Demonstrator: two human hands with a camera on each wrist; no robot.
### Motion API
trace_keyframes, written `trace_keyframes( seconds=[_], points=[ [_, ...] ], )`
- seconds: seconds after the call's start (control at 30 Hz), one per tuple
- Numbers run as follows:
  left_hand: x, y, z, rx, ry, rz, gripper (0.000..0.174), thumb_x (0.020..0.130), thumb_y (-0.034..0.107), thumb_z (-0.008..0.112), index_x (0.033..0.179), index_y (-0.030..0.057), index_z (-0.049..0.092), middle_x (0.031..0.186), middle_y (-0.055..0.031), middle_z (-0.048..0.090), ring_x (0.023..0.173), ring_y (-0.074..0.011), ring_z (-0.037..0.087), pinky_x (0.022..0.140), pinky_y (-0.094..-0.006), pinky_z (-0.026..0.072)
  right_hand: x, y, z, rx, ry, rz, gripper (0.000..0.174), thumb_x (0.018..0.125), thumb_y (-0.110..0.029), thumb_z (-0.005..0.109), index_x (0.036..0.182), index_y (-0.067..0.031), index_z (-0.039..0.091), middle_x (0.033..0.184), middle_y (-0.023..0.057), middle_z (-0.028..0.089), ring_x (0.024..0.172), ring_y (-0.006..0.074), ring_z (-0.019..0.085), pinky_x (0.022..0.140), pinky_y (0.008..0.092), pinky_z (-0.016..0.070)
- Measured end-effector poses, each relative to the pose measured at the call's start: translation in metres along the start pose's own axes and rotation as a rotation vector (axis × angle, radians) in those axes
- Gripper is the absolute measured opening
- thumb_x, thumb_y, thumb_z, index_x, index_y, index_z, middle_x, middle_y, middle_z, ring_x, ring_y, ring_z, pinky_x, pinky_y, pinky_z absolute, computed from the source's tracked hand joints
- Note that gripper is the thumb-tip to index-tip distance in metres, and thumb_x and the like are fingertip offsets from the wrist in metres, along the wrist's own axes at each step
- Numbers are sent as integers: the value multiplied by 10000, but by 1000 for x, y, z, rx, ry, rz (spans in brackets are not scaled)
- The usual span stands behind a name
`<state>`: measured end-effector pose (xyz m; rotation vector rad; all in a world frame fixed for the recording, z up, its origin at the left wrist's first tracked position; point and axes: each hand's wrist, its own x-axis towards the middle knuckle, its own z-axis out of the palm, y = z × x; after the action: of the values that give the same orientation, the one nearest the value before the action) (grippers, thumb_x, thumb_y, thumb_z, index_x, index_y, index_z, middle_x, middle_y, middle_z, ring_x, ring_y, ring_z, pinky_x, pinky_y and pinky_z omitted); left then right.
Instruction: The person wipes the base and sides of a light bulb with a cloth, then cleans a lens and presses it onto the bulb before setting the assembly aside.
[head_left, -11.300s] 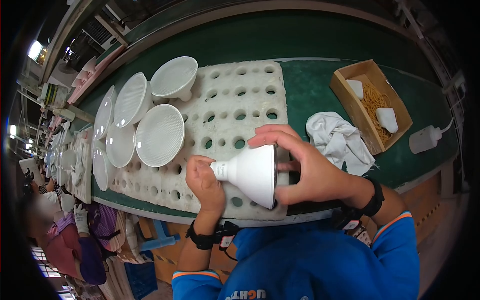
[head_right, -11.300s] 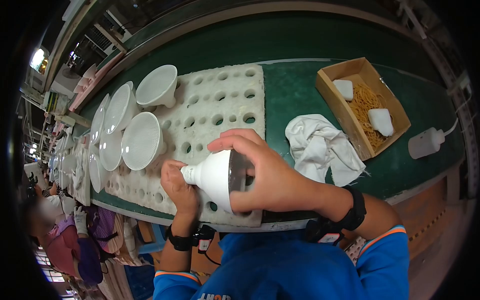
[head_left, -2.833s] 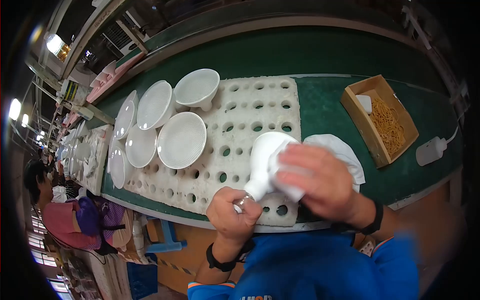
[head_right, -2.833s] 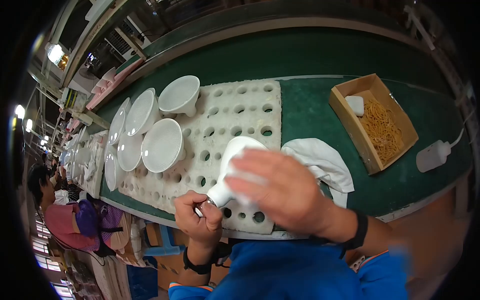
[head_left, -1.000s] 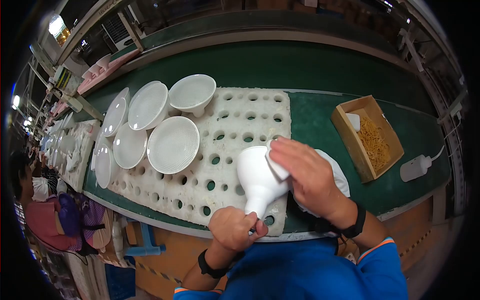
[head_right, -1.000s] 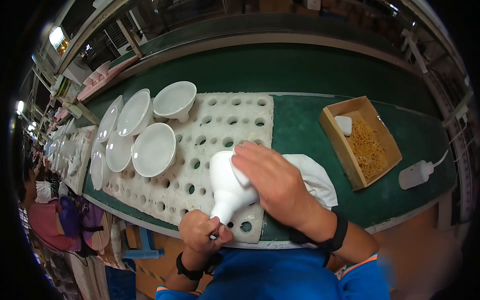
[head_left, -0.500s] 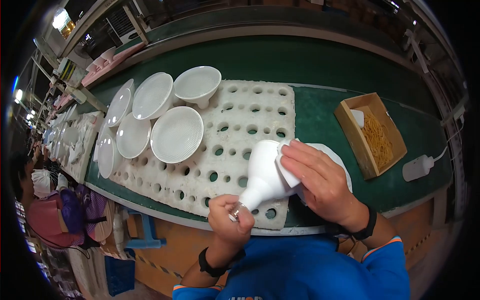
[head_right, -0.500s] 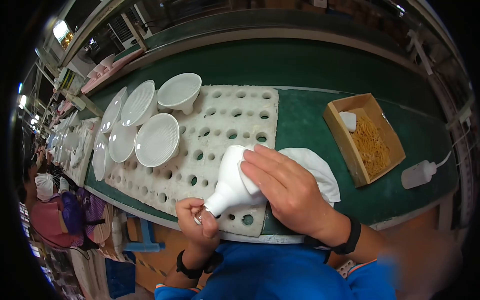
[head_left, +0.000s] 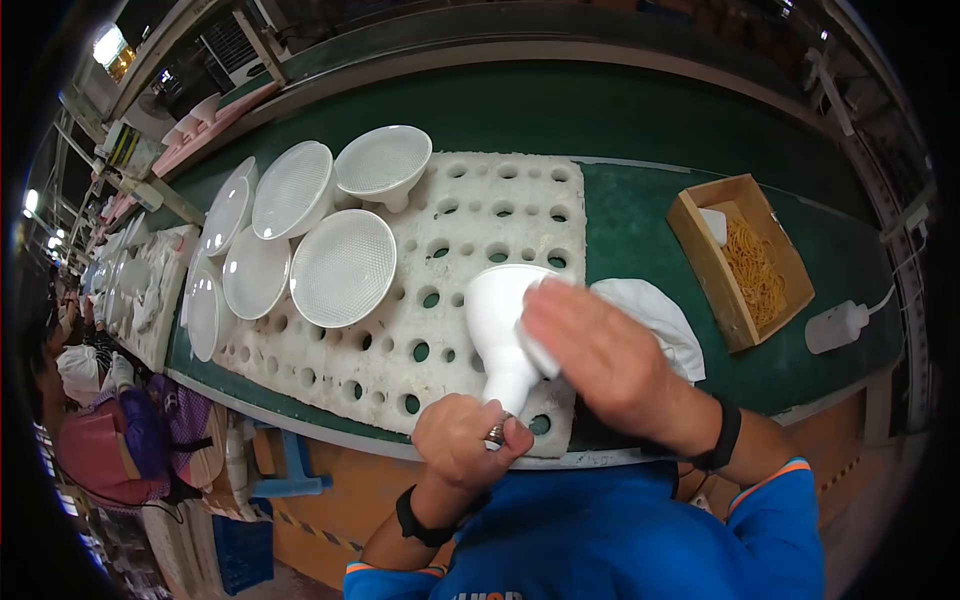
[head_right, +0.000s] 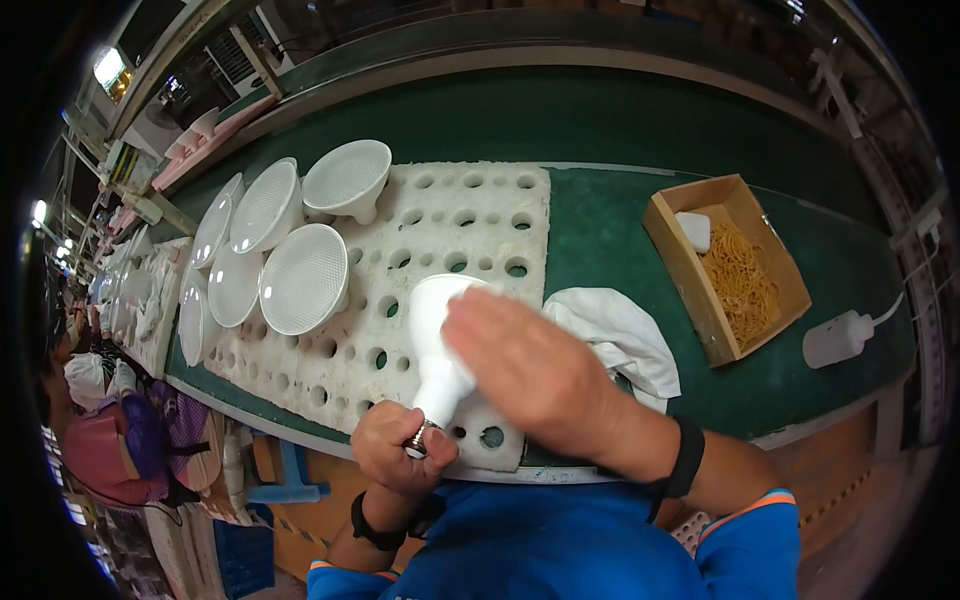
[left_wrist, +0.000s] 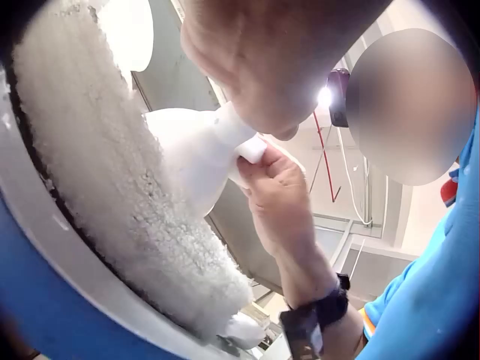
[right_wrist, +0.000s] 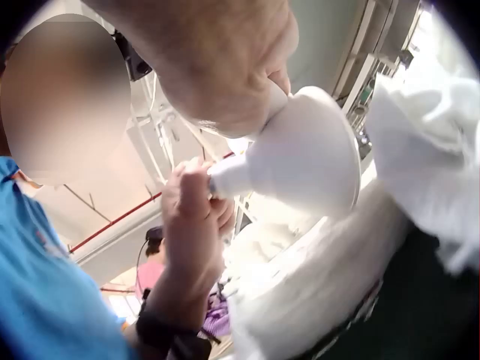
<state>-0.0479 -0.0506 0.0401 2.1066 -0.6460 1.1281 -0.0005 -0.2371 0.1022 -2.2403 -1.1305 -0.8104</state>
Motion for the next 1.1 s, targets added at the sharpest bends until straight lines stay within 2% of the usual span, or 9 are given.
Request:
trace_keyframes(
  seconds=[0.1,0.3,0.4,0.6,0.7,0.73,0.83,0.9,1.1],
  points=[
    [-1,2,1,32,1,22,205,768,194,655,890,74,542,665,-58,505,480,-227,483,426,-319,384,3,12,0,-43,35,68,352,697,-27,615,1038,61,606,1085,198,623,1049,338,610,915,406,508],
    [-1,-1,-6,-26,-98,24,199,774,188,654,899,83,540,664,-62,505,485,-232,481,425,-322,378,0,-14,2,102,-57,-91,297,725,-63,602,995,61,619,1066,183,631,1036,306,619,899,395,520],
    [0,3,-3,-72,-79,-21,207,795,188,638,906,54,526,686,-73,516,494,-225,485,438,-323,394,12,11,-4,12,7,129,342,690,8,603,1031,45,617,1062,183,629,1023,339,615,879,391,520],
    [0,24,-11,-373,39,-748,230,809,137,605,939,-3,475,688,-77,537,557,-141,490,533,-279,436,-12,-10,-17,-58,9,118,356,714,22,591,1068,47,616,1096,197,620,1048,351,607,886,395,515],
    [5,26,-4,-452,133,-791,216,798,102,588,945,4,464,659,-61,530,582,-119,487,555,-266,434,-19,-13,-18,-50,1,109,362,732,-2,591,1089,52,609,1130,201,612,1064,361,600,903,410,505],
    [1,20,-1,-277,105,-551,189,781,78,589,916,15,473,672,-73,522,556,-150,485,533,-274,432,-19,-10,-16,-47,13,116,365,738,-12,594,1097,52,604,1133,202,611,1065,362,600,908,412,503],
    [2,13,-3,-102,28,-255,188,757,89,613,893,36,495,688,-80,516,536,-200,499,496,-299,437,-19,-10,-13,-18,23,131,370,755,-33,594,1115,48,591,1138,200,610,1071,361,598,916,416,499],
    [0,12,-3,-13,-7,-143,191,744,108,630,882,50,512,703,-83,519,530,-228,508,472,-316,437,-26,-37,5,116,-24,48,365,769,-52,589,1121,43,581,1143,195,609,1079,350,596,918,416,496],
    [-2,6,0,33,4,-43,189,734,158,649,860,76,534,706,-69,514,514,-231,513,451,-327,432,-9,12,2,-10,56,84,380,720,-20,608,1094,47,592,1120,201,611,1082,342,595,929,426,492]
  ],
)
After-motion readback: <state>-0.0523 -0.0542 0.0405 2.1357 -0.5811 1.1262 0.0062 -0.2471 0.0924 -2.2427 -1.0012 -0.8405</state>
